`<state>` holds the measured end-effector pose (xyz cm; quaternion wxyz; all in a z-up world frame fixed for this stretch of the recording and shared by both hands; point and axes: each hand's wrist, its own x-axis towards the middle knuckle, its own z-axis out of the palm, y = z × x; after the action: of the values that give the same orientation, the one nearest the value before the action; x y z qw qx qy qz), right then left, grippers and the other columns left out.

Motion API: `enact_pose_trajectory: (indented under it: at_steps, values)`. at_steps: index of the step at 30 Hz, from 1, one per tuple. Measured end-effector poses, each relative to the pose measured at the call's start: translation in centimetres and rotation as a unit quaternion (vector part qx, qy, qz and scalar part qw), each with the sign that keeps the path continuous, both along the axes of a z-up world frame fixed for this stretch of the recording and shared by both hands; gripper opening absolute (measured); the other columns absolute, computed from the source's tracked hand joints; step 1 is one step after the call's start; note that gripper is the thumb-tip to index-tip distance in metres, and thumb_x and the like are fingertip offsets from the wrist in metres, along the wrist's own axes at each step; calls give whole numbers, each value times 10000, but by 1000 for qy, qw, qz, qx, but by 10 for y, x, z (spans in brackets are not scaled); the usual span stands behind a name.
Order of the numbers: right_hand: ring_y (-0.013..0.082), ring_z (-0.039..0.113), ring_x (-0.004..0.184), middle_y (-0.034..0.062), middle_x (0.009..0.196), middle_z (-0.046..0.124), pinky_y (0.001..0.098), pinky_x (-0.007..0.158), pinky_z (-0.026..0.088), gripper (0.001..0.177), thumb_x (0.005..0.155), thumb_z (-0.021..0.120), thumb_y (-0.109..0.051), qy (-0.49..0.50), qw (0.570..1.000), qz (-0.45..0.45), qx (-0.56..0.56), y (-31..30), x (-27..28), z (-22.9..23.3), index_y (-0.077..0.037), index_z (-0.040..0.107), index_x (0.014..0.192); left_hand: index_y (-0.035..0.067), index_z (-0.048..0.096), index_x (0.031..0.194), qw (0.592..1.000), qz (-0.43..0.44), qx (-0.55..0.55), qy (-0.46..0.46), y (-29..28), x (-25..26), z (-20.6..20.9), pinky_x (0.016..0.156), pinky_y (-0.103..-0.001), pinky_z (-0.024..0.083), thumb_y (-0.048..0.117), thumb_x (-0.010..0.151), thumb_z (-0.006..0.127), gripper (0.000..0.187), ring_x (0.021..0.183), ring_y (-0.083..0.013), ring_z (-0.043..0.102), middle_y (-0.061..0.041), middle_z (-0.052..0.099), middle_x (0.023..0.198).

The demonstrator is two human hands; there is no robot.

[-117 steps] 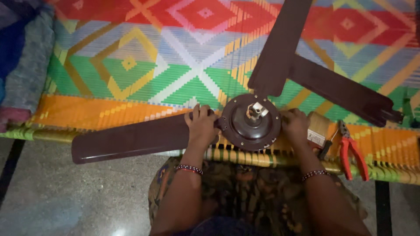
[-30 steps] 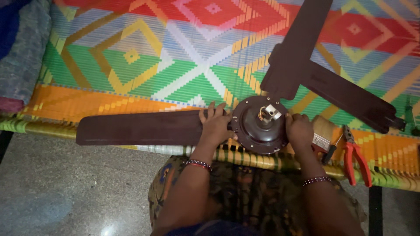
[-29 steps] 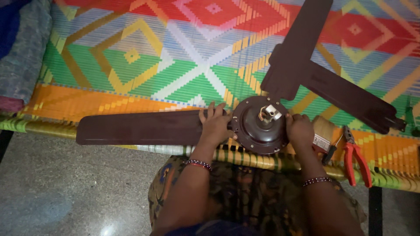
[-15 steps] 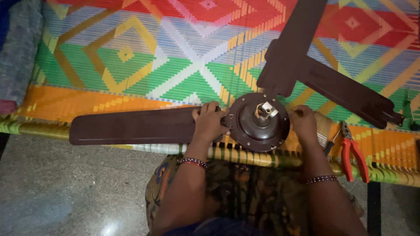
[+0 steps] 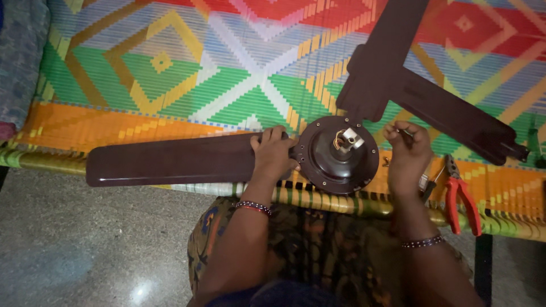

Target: The person wipes a fan blade with a brush, then attaches it to the fan motor housing and secures it with a screwdriver. The person repeats the process for a second blade, tightening screws to complete the assembly.

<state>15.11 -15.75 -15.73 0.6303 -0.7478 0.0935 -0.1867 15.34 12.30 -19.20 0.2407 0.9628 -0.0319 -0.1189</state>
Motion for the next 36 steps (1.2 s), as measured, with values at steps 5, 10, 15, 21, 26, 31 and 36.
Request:
enact_pose_trajectory:
  at_steps: [5,10,15,21,26,31,36]
  values:
    - [204,670,1017,102,1032,711,330,933,580,10,1035,696,-25,-145,954,66,-253,28,-19,15,-20,687,1033,307,762,1179,1000,-2,4,20,-1,-1,2,1133,-597,184,352,537,964,675,1373,-221,355,8,489,1364]
    - [181,697,1038,82,1074,726,290,909,601,27,979,751,-95,-151,951,124,-241,52,-29,-3,-87,734,998,285,749,1198,1000,-16,18,1,-2,-2,5,1121,-593,209,353,562,964,675,1348,-238,369,-7,483,1343]
    - [168,723,996,87,1172,701,265,881,628,110,990,674,-54,-60,967,183,-165,68,-37,-13,-87,753,1059,296,745,1207,1000,-11,14,-1,0,-2,7,1123,-583,214,345,554,963,690,1348,-232,372,-4,481,1348]
    - [182,710,969,101,1140,709,285,793,594,145,944,706,18,-81,945,200,-245,73,-43,-16,-46,751,1066,304,734,1229,1000,-8,11,-3,0,-2,6,1121,-577,215,343,533,967,735,1350,-234,367,-6,474,1373]
    - [179,715,1026,93,1192,707,246,813,627,187,975,659,25,-101,933,230,-257,82,-43,-32,-101,750,1078,297,736,1221,1000,-13,22,8,0,-1,2,1137,-583,204,353,542,969,720,1363,-231,363,-7,475,1382]
    - [251,711,997,129,1145,705,337,793,592,212,951,645,28,-82,923,241,-290,87,-45,-38,-65,746,1112,307,738,1222,1000,-11,22,-9,-1,-1,-1,1134,-596,194,322,537,969,723,1357,-240,361,-17,475,1377]
    - [334,694,969,164,1088,695,403,797,571,169,959,668,-11,-42,921,245,-301,93,-46,-36,-46,696,1123,304,723,1236,1000,-14,16,-6,0,0,-3,1114,-584,213,312,529,965,748,1353,-248,363,-21,477,1355]
